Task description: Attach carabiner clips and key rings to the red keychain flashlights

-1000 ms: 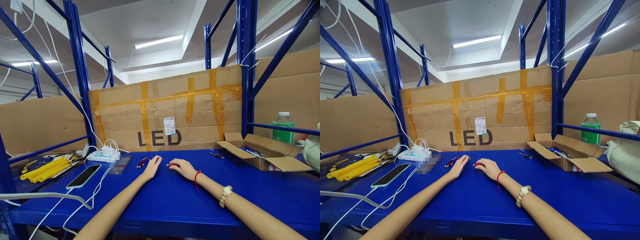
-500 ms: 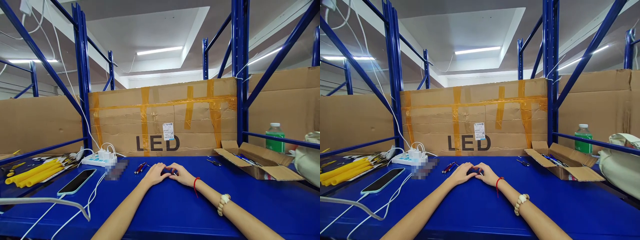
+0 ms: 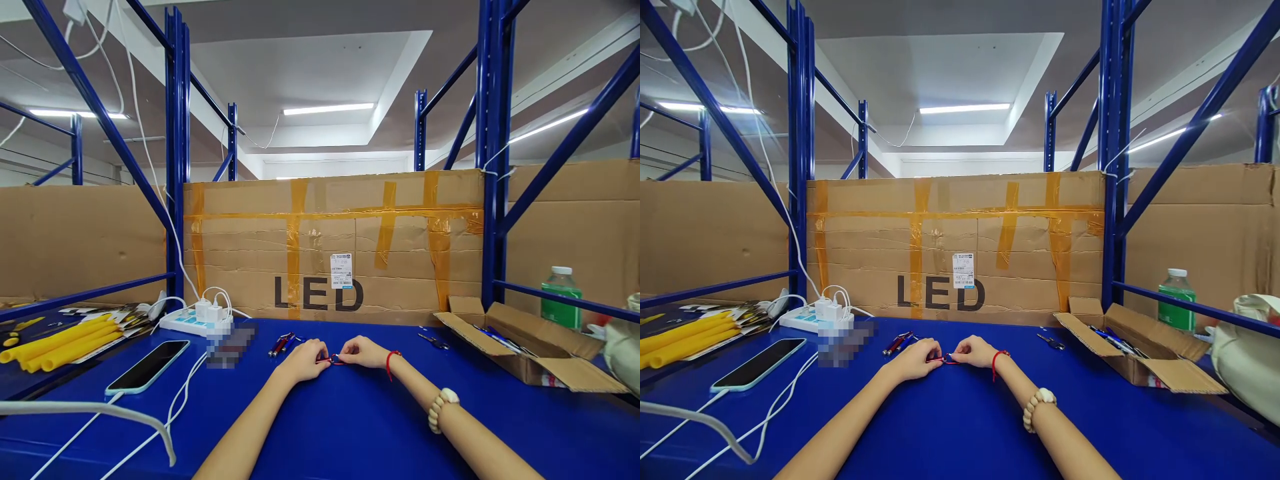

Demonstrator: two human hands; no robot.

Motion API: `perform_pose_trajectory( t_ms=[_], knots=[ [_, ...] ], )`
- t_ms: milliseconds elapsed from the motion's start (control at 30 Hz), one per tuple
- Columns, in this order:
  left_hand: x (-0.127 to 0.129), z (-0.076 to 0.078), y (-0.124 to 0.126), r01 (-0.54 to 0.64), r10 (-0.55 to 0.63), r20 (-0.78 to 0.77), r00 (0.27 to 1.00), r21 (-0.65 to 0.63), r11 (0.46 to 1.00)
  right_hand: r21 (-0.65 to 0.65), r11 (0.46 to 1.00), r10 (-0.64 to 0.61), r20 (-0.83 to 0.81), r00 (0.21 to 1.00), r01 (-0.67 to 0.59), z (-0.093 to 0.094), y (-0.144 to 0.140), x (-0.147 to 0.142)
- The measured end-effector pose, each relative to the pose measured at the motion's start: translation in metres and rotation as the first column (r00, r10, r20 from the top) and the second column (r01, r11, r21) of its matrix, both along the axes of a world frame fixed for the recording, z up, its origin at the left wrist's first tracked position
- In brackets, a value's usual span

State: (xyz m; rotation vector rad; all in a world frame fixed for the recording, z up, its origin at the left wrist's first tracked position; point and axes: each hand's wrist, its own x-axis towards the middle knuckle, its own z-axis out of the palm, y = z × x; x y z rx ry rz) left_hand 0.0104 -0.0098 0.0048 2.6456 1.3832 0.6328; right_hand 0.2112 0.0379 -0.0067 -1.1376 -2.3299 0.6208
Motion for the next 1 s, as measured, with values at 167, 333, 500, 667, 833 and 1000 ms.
perform_pose_trajectory(
  t_ms=[167,333,500,667,833,1000],
  knots=[
    [-0.004,-0.004,0.013,0.020,-0.014,0.102,0.995,-0.065,0.998,0.015,0.999,-0.039,-0.050,0.998,0.040,-0.002,-0.003,-0.005],
    [-0.005,-0.007,0.022,0.059,-0.029,0.228,0.973,-0.128,0.990,0.039,0.996,-0.081,-0.091,0.993,0.085,-0.004,-0.019,-0.009],
    [-0.001,-0.012,0.025,0.070,-0.012,0.344,0.939,-0.156,0.985,0.121,0.979,-0.153,-0.083,0.985,0.162,-0.001,-0.037,-0.025],
    [0.000,-0.009,0.025,0.074,0.001,0.429,0.903,-0.160,0.984,0.160,0.967,-0.183,-0.106,0.977,0.199,0.007,-0.047,-0.030],
    [0.002,-0.004,0.019,0.129,-0.019,0.470,0.883,-0.203,0.971,0.091,0.976,-0.178,-0.191,0.965,0.198,0.005,-0.042,-0.029],
    [0.003,-0.001,0.016,0.173,-0.016,0.545,0.838,-0.238,0.956,-0.037,0.991,-0.134,-0.314,0.940,0.129,-0.001,-0.036,-0.034]
  ],
)
